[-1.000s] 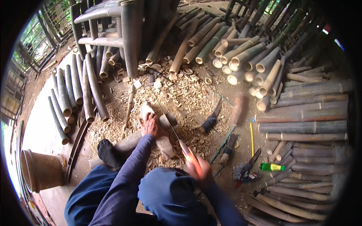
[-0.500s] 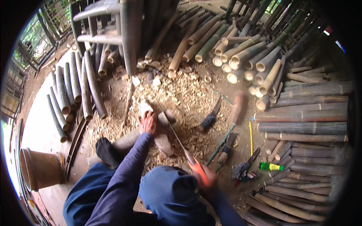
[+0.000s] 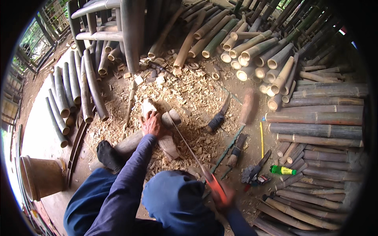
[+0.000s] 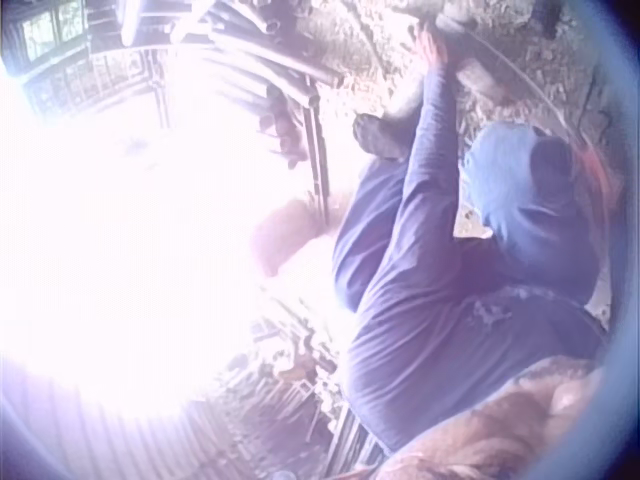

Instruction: The person cuts a bamboo pole into smaller sections using a hand saw and a knife. They place the cut pieces aside and continue processing additional bamboo poles.

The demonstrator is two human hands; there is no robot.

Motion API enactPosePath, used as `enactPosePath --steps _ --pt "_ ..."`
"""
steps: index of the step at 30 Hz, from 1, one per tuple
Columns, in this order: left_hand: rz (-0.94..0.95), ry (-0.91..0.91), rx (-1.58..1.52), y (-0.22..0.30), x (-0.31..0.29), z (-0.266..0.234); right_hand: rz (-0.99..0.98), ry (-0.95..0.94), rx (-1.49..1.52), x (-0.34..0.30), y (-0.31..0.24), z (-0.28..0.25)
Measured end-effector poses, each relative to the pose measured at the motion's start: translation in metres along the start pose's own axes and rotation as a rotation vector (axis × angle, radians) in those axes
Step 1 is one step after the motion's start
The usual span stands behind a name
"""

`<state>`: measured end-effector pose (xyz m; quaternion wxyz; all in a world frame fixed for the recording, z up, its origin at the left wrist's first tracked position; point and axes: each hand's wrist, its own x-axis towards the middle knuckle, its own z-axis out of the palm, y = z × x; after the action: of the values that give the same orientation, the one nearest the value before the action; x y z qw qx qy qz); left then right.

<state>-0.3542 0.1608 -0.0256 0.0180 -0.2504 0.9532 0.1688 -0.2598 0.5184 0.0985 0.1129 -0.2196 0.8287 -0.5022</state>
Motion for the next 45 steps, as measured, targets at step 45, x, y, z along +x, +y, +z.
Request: enactPosePath --steps 45 --pt "0.025 0.083 0.043 -0.032 0.009 0.041 0.136 -0.066 0.047 -0.009 0.007 0.004"
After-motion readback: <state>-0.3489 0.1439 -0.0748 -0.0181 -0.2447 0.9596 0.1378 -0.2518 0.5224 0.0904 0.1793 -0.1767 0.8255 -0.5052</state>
